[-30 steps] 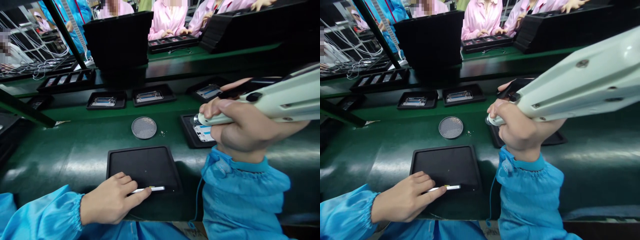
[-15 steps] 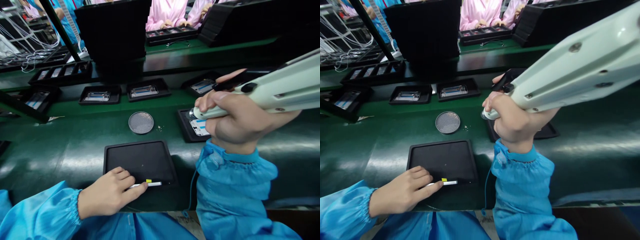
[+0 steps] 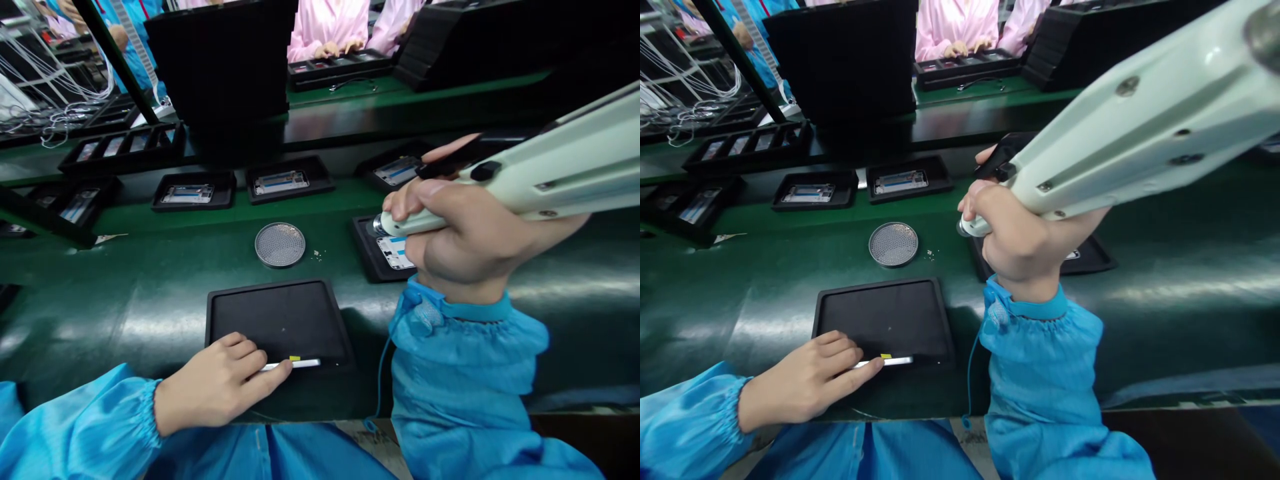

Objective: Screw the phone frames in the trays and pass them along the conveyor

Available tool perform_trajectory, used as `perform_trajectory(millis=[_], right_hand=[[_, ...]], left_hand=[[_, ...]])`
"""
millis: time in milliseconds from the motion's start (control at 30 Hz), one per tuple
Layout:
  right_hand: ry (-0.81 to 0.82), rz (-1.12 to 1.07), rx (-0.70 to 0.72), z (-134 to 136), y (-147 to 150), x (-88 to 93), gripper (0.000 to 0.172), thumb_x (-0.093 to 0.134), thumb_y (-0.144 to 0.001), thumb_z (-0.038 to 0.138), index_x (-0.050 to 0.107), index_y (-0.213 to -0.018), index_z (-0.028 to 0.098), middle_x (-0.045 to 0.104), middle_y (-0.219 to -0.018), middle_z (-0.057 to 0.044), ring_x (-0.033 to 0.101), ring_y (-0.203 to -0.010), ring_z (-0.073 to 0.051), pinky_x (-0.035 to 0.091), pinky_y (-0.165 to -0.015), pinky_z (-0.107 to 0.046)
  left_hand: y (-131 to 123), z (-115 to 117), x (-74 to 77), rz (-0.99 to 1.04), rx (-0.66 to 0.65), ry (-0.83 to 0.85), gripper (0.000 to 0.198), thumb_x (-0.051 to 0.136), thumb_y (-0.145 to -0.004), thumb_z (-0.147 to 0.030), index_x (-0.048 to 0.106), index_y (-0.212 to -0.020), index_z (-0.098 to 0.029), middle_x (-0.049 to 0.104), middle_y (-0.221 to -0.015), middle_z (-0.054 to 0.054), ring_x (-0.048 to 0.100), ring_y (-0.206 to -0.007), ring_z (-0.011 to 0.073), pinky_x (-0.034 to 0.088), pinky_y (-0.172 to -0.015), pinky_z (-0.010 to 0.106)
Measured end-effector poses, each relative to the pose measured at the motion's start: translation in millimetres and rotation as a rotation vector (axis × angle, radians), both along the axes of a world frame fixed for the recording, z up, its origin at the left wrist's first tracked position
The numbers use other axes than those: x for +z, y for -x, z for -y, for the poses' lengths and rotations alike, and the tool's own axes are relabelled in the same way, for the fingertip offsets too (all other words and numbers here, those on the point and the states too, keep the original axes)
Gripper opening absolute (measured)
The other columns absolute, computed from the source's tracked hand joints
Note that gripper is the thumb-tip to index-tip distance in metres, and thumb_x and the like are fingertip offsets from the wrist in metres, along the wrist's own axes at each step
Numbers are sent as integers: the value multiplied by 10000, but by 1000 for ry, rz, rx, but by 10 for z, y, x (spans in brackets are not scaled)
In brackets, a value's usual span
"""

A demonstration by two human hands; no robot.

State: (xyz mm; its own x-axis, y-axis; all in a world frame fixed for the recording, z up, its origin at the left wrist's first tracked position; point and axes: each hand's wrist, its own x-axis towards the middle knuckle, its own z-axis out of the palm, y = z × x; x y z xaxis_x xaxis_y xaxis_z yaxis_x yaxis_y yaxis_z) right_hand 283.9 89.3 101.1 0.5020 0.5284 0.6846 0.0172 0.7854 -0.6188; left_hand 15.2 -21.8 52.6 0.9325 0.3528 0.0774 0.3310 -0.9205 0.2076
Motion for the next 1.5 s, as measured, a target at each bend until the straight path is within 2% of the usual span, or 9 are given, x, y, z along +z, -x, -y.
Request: perform_trajectory(millis=[333, 500, 633, 767, 933, 1067, 1133, 1267, 1500], right_hand=[[-10, -8, 25, 19, 37, 32, 214, 535, -635, 15, 424, -626, 198, 489, -553, 111, 491, -444, -28, 445, -450, -224], [-2, -1, 18, 24, 35, 28, 217, 532, -637, 11, 424, -599, 195, 528, -573, 107, 557, -497, -50, 453, -456, -225], [-2, 32, 23, 30, 36, 28, 250, 532, -643, -16, 414, -624, 204, 456, -471, 137, 544, -482, -46, 449, -462, -209], [-4, 10, 14, 20, 42, 9, 245, 544, -625, -14, 448, -674, 205, 542, -537, 126, 517, -448, -40, 450, -448, -221], [23, -26, 13, -42, 31, -15, 239, 575, -623, 8, 449, -653, 209, 488, -489, 100, 508, -417, -79, 435, -412, -247], [161, -62, 39, -143, -10, -57, 189, 661, -610, 81, 573, -756, 160, 639, -715, 18, 549, -403, -101, 456, -390, -285], [324, -67, 21, -199, -45, -128, 218, 726, -604, 161, 601, -782, 146, 630, -691, 21, 573, -434, -113, 486, -432, -293], [520, 22, 15, -294, -153, -347, 297, 806, -600, 292, 581, -735, 154, 615, -639, 24, 625, -569, -130, 525, -557, -281], [691, 172, 124, -305, -290, -673, 580, 807, -572, 439, 493, -1004, 213, 690, -836, -22, 707, -789, -218, 577, -718, -397]], left_hand=[[-24, -1, 22, 33, -8, -40, 364, 319, -993, -88, 501, -1303, -36, 651, -887, 124, 623, -783, 229, 519, -694, 385], [-18, -8, 15, 26, -3, -52, 350, 341, -991, -81, 505, -1298, -44, 651, -885, 117, 633, -820, 226, 526, -728, 383], [-23, -5, 28, 43, 0, -38, 346, 306, -1006, -104, 519, -1273, -47, 651, -865, 111, 633, -799, 217, 535, -714, 375], [-19, -8, 9, 56, 0, -36, 342, 317, -1002, -97, 521, -1271, -46, 655, -857, 107, 643, -771, 208, 551, -697, 374], [24, -72, -12, 170, 98, 28, 255, 371, -990, -88, 562, -1159, -89, 697, -889, 102, 657, -745, 183, 559, -661, 325], [43, -135, 149, 307, 245, 357, 194, 466, -993, -155, 601, -1132, -156, 728, -943, 52, 697, -795, 142, 549, -677, 236], [43, -155, 273, 371, 312, 469, 173, 526, -975, -164, 638, -1105, -186, 740, -962, 22, 705, -812, 119, 534, -697, 199], [65, -185, 474, 503, 366, 512, 154, 593, -932, -148, 696, -1039, -192, 748, -888, -8, 696, -755, 91, 496, -665, 164], [188, -276, 659, 664, 389, 490, 108, 643, -888, -153, 743, -924, -172, 747, -811, 0, 675, -678, 85, 463, -592, 149]])
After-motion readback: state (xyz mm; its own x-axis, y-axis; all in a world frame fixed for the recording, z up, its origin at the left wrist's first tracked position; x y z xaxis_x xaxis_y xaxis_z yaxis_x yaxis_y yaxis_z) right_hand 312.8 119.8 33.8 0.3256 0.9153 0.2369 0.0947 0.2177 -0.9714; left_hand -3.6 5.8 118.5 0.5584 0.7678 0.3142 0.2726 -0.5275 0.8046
